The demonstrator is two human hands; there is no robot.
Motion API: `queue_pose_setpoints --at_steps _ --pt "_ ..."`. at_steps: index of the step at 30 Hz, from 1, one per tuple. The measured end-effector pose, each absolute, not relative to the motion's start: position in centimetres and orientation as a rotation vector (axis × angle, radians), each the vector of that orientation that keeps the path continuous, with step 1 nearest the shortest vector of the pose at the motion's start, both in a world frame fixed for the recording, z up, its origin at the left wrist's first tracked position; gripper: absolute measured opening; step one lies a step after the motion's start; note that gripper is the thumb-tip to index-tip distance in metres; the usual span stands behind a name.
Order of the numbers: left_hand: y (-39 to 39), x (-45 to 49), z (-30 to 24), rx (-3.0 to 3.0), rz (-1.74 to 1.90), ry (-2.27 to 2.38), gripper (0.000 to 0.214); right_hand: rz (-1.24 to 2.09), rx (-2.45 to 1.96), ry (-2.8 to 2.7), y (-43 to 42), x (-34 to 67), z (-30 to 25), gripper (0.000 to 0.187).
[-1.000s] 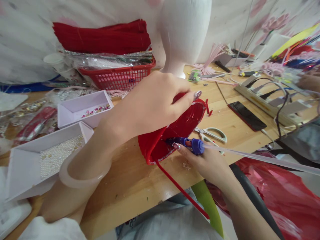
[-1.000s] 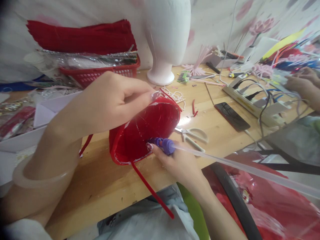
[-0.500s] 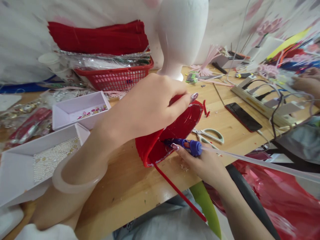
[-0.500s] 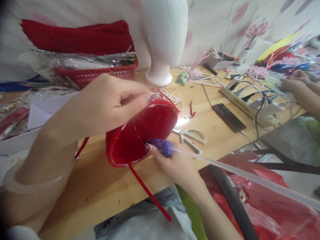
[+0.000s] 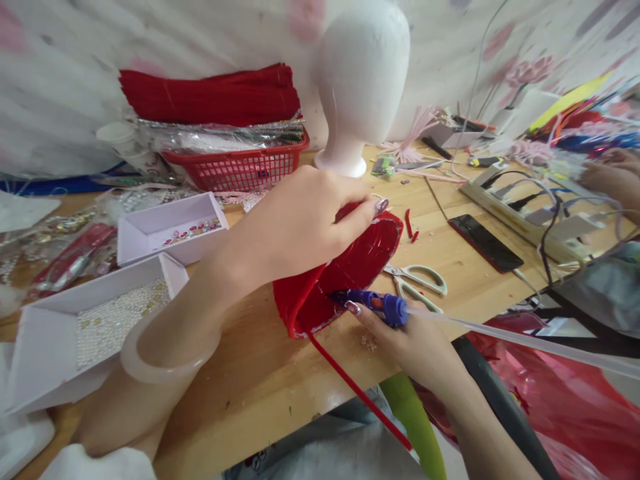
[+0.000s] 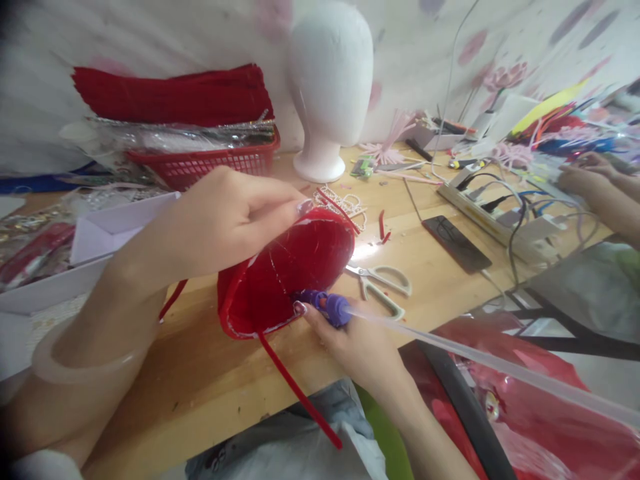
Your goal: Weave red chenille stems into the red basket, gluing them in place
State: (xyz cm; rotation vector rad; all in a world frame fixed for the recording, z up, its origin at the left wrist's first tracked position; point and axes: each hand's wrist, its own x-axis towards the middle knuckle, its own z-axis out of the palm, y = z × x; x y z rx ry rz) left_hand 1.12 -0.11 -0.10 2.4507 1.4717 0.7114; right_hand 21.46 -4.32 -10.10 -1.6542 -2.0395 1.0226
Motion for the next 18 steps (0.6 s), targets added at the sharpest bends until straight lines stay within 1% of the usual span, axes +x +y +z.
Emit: queue_pose_setpoints --at_steps 9,14,18 --pt "-0.3 1.1 -0.2 2.453 0.749 1.455 0.034 0.999 -1.723 -2.014 -4.6 21.4 -10.1 0.050" --pt "-0.3 1.3 -0.1 2.442 0.719 1.472 0.035 0.929 -1.742 -2.028 -4.5 21.6 -9.1 0.050" --pt "-0.2 1.2 -0.3 2.456 0.731 1.461 0.035 0.950 -1.757 -2.114 -4.6 22.0 -8.2 0.051"
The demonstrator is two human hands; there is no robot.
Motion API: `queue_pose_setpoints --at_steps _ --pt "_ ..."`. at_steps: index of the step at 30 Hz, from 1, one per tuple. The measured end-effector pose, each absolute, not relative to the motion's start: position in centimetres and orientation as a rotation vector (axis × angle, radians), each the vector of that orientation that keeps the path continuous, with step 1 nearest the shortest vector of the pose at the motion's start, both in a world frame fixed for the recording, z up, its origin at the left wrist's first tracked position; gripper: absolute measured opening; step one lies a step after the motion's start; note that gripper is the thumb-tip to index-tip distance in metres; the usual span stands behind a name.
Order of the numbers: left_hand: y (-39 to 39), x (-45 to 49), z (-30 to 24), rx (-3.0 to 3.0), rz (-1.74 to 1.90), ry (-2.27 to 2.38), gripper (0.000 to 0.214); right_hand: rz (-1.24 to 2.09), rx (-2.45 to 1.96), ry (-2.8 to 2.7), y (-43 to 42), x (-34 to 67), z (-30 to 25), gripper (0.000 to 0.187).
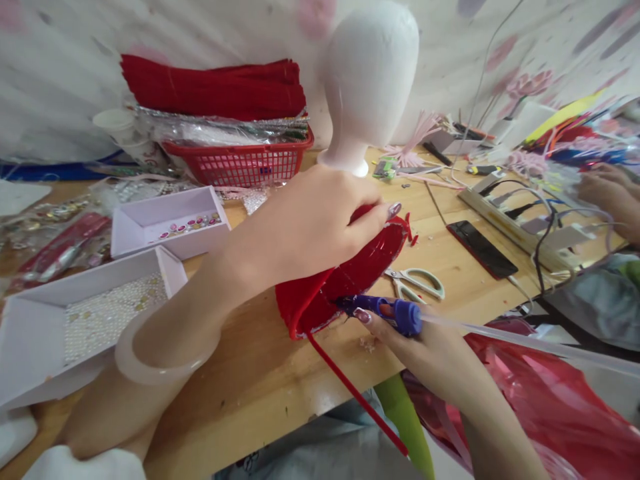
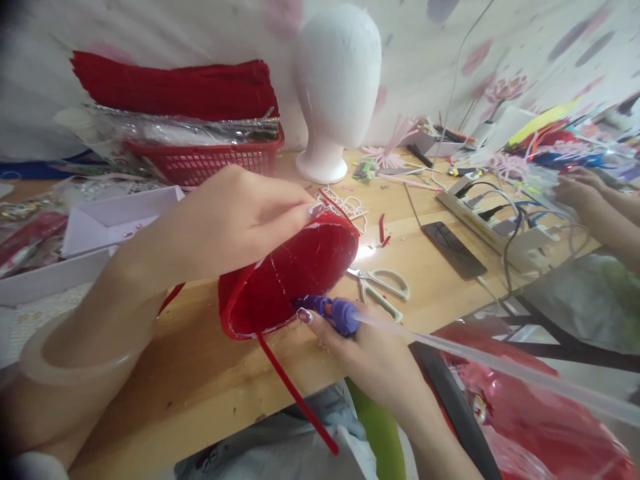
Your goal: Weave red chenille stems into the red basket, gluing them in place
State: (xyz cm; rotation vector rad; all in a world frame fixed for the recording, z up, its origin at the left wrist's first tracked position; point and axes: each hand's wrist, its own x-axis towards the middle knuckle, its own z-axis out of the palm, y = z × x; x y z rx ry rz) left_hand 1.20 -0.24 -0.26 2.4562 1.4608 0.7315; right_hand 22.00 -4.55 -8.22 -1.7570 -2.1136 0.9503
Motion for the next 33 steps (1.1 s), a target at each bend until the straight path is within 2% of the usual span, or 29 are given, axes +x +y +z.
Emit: queue_pose_setpoints --at_steps 22,33 --pt "0.0 1.0 -0.9 2.578 0.880 1.368 0.035 1.034 -1.751 -2.018 -4.8 20.9 -8.7 0.045" --pt "0.2 1.1 -1.0 2.628 0.876 1.356 0.038 0.917 -1.823 -2.131 -4.7 21.3 -7.8 0.051"
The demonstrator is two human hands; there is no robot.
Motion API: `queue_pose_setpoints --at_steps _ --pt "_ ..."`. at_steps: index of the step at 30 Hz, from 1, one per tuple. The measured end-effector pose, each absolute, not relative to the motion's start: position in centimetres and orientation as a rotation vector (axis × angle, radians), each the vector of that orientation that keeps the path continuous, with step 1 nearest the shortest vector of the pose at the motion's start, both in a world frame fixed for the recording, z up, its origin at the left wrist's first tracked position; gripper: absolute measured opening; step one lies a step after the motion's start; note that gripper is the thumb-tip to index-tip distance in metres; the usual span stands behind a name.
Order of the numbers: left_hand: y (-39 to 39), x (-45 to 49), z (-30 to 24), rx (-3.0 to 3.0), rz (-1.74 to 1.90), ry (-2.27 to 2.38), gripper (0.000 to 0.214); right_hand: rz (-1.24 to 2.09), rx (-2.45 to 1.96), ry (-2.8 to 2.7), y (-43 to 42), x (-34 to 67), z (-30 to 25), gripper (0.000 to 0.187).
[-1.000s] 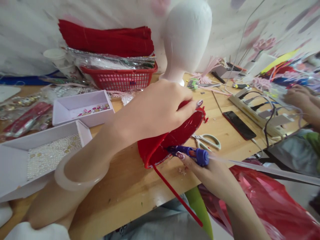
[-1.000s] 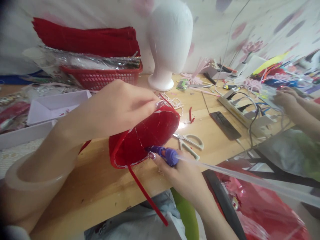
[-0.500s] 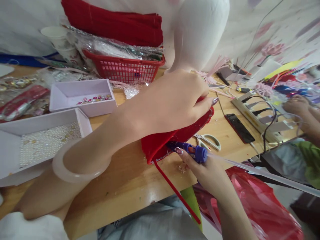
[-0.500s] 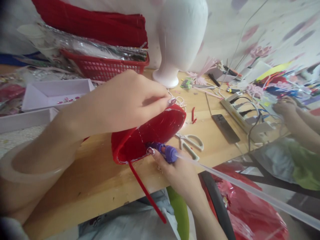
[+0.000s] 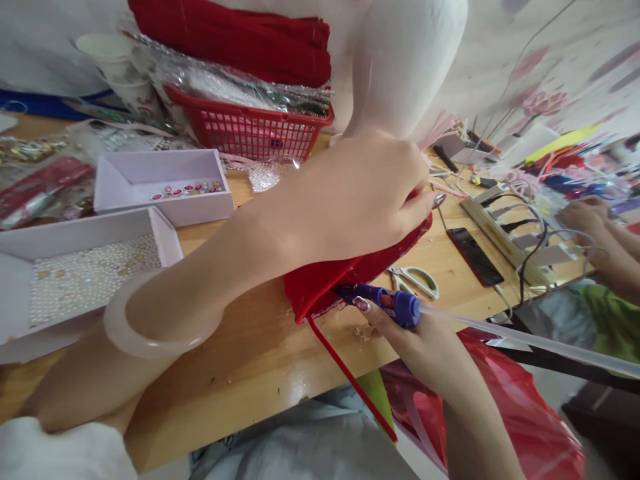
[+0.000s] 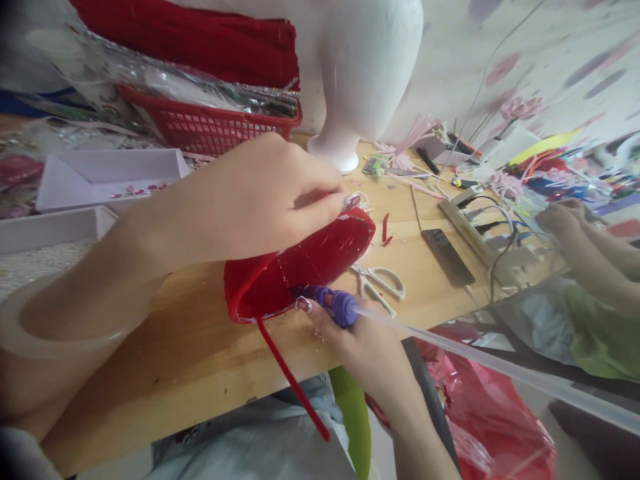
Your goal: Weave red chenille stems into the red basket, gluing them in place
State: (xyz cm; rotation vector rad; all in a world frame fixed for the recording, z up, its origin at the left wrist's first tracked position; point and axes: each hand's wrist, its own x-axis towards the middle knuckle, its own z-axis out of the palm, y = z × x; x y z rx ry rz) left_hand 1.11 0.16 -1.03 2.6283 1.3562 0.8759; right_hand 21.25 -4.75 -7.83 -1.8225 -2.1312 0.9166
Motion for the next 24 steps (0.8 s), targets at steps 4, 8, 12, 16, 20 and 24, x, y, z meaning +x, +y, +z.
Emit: queue_pose_setpoints --at_steps 4,8,12,16,20,24 --pt "0.09 1.16 -1.04 2.604 0.885 1.373 0.039 0.991 -1.807 -2.085 -4.86 21.05 -7.94 0.049" --pt "-0.10 1.25 -0.86 2.605 0.846 1.400 0.035 1.002 -1.785 -2.051 -4.86 20.74 -8.26 0.047" --pt "0.02 1.31 -0.86 2.610 0.869 1.392 0.033 0.996 -1.783 -2.082 -4.84 20.57 -8.04 0.046" --pt "0.12 1.30 -0.94 2.614 0.863 1.376 0.037 0.981 -1.790 -2.111 -5.06 20.53 -7.65 0.045" --pt "-0.03 1.28 -0.75 2.613 0.832 1.368 0.040 0.965 -1.840 -2.091 -5.27 20.67 -7.57 0.045" --pt "-0.11 1.35 -0.60 2.556 0.847 1.385 0.034 0.973 -1.827 -2.036 -5.04 20.79 -7.80 0.046"
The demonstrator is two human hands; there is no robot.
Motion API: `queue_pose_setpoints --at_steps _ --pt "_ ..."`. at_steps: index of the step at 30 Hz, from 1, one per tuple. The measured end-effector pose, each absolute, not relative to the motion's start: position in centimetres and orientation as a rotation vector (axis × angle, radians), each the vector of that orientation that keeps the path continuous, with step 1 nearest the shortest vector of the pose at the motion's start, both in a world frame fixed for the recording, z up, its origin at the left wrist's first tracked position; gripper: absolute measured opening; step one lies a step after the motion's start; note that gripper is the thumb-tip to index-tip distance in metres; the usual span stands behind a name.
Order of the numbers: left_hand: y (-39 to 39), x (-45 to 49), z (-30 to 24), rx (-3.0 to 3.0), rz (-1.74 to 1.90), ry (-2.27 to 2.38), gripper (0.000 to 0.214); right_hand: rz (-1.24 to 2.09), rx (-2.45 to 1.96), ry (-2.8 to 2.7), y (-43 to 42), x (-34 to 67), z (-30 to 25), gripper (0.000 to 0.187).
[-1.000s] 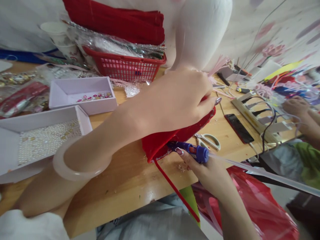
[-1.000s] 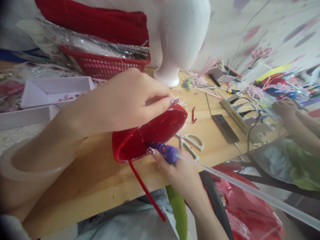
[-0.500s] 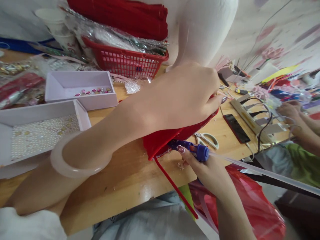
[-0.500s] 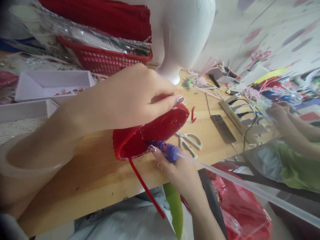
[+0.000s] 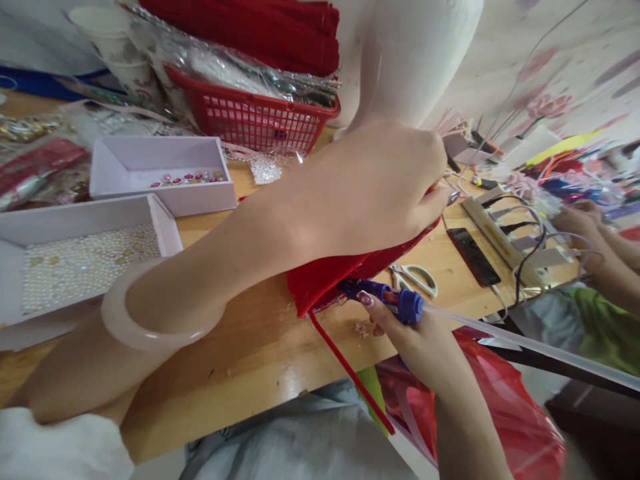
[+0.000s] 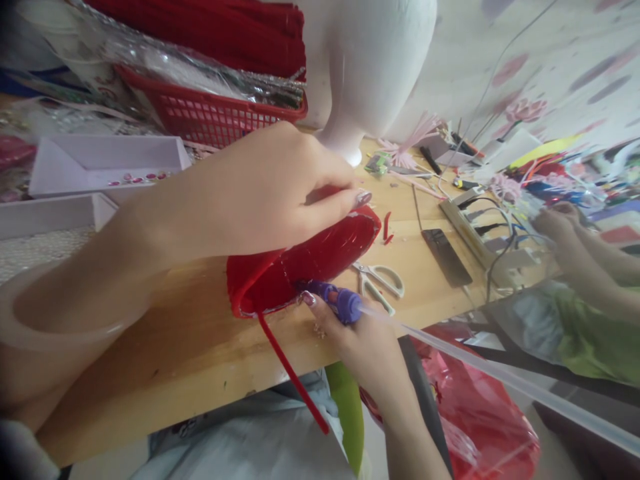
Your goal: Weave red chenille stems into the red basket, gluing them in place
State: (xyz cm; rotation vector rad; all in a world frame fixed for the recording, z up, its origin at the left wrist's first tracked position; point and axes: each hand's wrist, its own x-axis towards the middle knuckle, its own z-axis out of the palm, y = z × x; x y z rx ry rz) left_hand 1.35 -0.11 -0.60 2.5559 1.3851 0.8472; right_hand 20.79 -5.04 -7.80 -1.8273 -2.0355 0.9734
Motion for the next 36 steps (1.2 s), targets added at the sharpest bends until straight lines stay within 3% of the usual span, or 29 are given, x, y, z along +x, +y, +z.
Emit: queue_pose_setpoints --at_steps 36 --pt "-0.3 1.4 -0.6 2.564 0.837 1.373 0.037 1.077 -1.837 -2.005 -6.3 22.1 -7.3 0.038"
